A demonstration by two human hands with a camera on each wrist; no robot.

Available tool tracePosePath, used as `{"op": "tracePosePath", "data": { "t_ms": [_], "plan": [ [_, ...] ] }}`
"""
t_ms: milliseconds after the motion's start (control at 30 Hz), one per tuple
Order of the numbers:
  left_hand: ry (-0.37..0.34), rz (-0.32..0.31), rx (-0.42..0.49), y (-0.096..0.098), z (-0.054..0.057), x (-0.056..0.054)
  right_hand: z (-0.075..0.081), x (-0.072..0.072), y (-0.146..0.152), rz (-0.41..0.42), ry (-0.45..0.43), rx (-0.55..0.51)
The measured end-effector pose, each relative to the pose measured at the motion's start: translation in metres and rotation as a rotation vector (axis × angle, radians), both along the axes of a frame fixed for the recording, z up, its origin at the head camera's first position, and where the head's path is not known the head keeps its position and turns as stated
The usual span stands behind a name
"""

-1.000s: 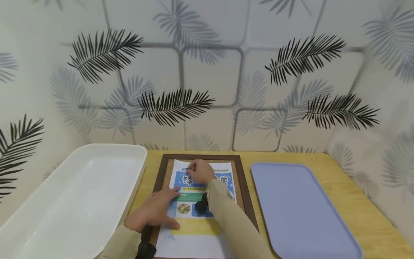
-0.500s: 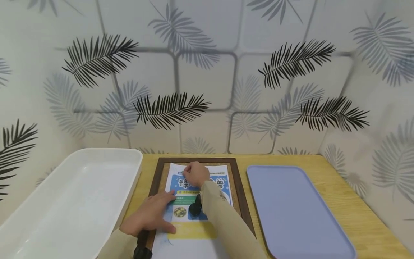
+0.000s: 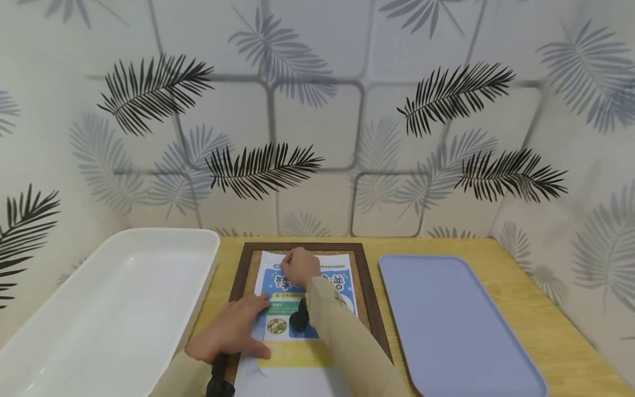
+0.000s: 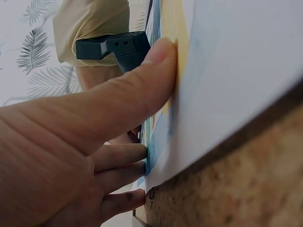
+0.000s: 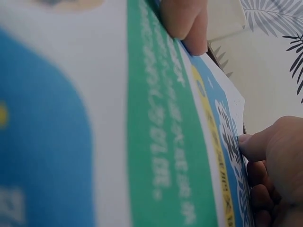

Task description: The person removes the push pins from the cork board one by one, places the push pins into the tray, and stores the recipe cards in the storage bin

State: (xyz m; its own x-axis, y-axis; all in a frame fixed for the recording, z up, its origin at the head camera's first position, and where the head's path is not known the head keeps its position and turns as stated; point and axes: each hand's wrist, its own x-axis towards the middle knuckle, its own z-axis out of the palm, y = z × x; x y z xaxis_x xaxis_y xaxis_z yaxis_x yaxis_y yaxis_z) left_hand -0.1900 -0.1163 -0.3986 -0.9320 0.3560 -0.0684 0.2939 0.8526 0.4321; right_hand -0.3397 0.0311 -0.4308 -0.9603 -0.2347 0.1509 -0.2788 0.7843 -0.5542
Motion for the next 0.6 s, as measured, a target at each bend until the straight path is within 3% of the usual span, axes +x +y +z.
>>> {"op": "tracePosePath", "data": {
  "t_ms": [233,600],
  "plan": [
    [0.01,0.011,0.0,0.001,0.003,-0.002,0.005,-0.002,0.0,0.011,-0.008,0.033],
    [-0.023,0.026,-0.005,0.003,0.003,0.0,0.011,0.0,0.002,0.036,-0.101,0.039]
  ]
}}
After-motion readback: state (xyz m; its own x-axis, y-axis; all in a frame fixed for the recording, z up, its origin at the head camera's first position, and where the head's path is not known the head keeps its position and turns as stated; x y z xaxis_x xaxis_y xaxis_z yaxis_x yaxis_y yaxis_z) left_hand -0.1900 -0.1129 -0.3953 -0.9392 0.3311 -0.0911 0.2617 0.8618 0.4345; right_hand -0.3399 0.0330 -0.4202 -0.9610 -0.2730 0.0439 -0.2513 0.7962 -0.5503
